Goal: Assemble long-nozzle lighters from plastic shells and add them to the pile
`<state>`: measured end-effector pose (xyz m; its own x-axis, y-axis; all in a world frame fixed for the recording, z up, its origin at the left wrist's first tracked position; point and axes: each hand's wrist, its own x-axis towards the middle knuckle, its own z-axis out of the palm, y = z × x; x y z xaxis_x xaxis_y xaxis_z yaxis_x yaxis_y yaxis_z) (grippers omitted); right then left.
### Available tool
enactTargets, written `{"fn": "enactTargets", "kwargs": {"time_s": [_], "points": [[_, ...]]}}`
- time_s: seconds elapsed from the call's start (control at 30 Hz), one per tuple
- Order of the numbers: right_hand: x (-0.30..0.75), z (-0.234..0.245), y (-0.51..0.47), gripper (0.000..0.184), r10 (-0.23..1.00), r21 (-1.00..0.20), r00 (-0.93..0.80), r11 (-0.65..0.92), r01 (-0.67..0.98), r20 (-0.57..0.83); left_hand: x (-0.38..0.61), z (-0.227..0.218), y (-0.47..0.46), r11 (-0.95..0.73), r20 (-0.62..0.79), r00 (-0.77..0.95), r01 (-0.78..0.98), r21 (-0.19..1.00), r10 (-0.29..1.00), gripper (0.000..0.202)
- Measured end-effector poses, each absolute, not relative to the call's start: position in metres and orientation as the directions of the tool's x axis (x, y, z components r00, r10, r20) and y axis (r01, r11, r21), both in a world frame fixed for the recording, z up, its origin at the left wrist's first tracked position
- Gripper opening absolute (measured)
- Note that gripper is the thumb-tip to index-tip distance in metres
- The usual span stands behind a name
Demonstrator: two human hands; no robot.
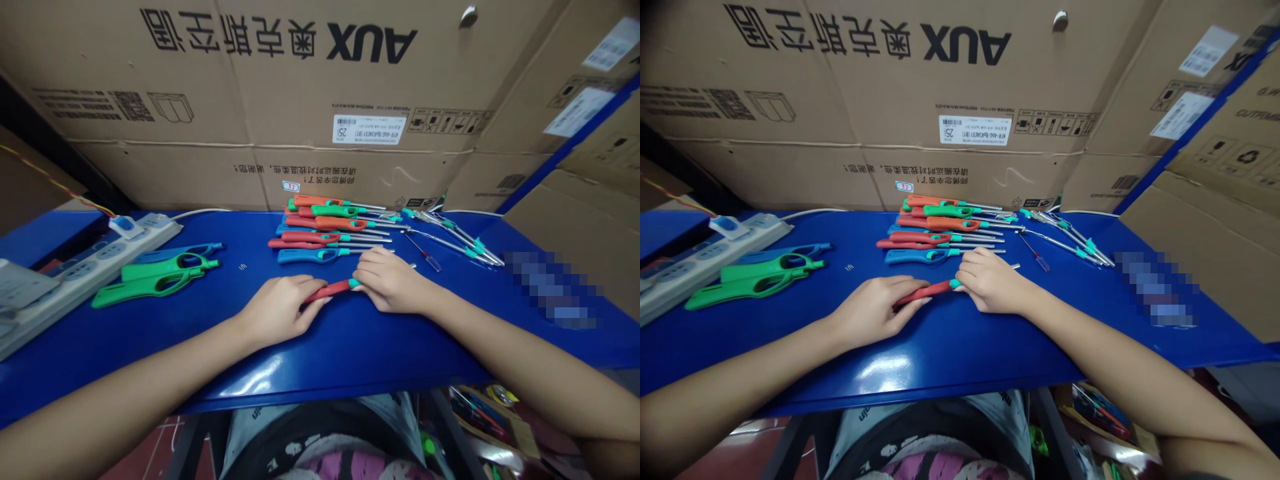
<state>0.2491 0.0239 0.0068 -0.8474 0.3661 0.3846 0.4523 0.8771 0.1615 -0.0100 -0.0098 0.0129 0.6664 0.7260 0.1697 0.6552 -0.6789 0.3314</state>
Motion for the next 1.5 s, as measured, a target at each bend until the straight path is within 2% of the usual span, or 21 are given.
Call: {"fn": "enactTargets", "kwargs": {"time_s": [0.1,0.17,0.27,0.37,0.43,0.47,0.5,0.57,0.63,0.73,0.87,0.93,1.0,1.03,1.07,1.1,1.13,1.2,1.27,1.37,1.5], "points": [[0.249,0.009,0.024,0.027,0.460,0.138,-0.847,0.852,0.506,0.266,-0.006,0.014,-0.011,-0.663,0.119,0.654,0.721,0.201,0.748,0.032],[0.249,0.014,0.023,0.022,0.540,0.091,-0.823,0.824,0.560,0.179,-0.005,0.017,-0.011,-0.659,0.108,0.650,0.734,0.166,0.752,0.035],[0.256,0.026,0.022,0.015,0.651,0.038,-0.756,0.756,0.654,0.069,-0.008,0.020,-0.010,-0.681,0.111,0.673,0.715,0.158,0.732,0.043],[0.275,0.040,0.025,0.012,0.717,-0.040,-0.696,0.695,0.718,-0.020,-0.014,0.019,-0.008,-0.689,0.107,0.681,0.708,0.154,0.724,0.040],[0.295,0.047,0.030,0.016,0.752,-0.143,-0.655,0.642,0.754,-0.078,-0.018,0.016,-0.007,-0.687,0.105,0.681,0.703,0.184,0.725,0.036],[0.305,0.048,0.033,0.020,0.806,-0.159,-0.586,0.569,0.807,-0.085,-0.018,0.015,-0.006,-0.686,0.106,0.681,0.697,0.206,0.724,0.035],[0.315,0.048,0.037,0.019,0.873,-0.109,-0.480,0.470,0.876,-0.090,-0.019,0.014,-0.006,-0.687,0.109,0.684,0.689,0.228,0.722,0.035],[0.332,0.045,0.042,0.023,0.980,0.114,-0.165,0.178,0.978,-0.113,-0.019,0.013,-0.007,-0.691,0.121,0.687,0.672,0.268,0.716,0.035],[0.343,0.039,0.045,0.026,0.979,0.227,0.054,-0.008,0.974,-0.199,-0.018,0.011,-0.007,-0.696,0.139,0.692,0.653,0.299,0.709,0.036],[0.350,0.041,0.042,0.016,0.961,0.249,0.115,-0.051,0.967,-0.252,-0.017,0.010,-0.009,-0.707,0.159,0.699,0.633,0.317,0.697,0.034],[0.350,0.071,0.033,0.013,0.982,0.238,0.086,-0.044,0.970,-0.168,-0.016,0.010,-0.010,-0.711,0.167,0.702,0.625,0.324,0.693,0.032],[0.336,0.087,0.030,0.010,0.998,0.146,-0.025,0.034,0.989,-0.065,-0.015,0.011,-0.011,-0.709,0.161,0.705,0.618,0.338,0.691,0.032],[0.307,0.091,0.030,0.013,0.970,-0.231,-0.161,0.202,0.952,0.185,-0.014,0.012,-0.013,-0.711,0.152,0.713,0.608,0.353,0.684,0.031],[0.288,0.088,0.030,0.019,0.954,-0.454,-0.138,0.250,0.855,0.265,-0.013,0.012,-0.014,-0.714,0.150,0.717,0.603,0.357,0.681,0.031],[0.266,0.081,0.031,0.024,0.955,-0.657,-0.129,0.279,0.700,0.268,-0.012,0.012,-0.016,-0.717,0.151,0.720,0.599,0.358,0.677,0.030],[0.243,0.071,0.031,0.030,0.955,-0.799,-0.121,0.292,0.526,0.270,-0.011,0.013,-0.017,-0.719,0.153,0.722,0.596,0.356,0.674,0.029],[0.220,0.060,0.032,0.035,0.958,-0.881,-0.141,0.284,0.378,0.249,-0.010,0.013,-0.018,-0.723,0.158,0.723,0.595,0.353,0.672,0.028],[0.181,0.036,0.033,0.039,0.958,-0.947,-0.212,0.240,0.213,0.195,-0.009,0.012,-0.020,-0.732,0.172,0.727,0.589,0.343,0.665,0.025],[0.153,0.016,0.036,0.033,0.949,-0.956,-0.250,0.238,0.171,0.192,-0.008,0.012,-0.020,-0.745,0.192,0.734,0.572,0.343,0.652,0.023],[0.135,-0.001,0.043,0.025,0.940,-0.935,-0.263,0.279,0.220,0.218,-0.009,0.012,-0.020,-0.757,0.214,0.742,0.546,0.359,0.636,0.024],[0.131,-0.008,0.052,0.023,0.935,-0.919,-0.267,0.301,0.257,0.231,-0.009,0.013,-0.020,-0.753,0.207,0.741,0.547,0.366,0.639,0.025]]}}
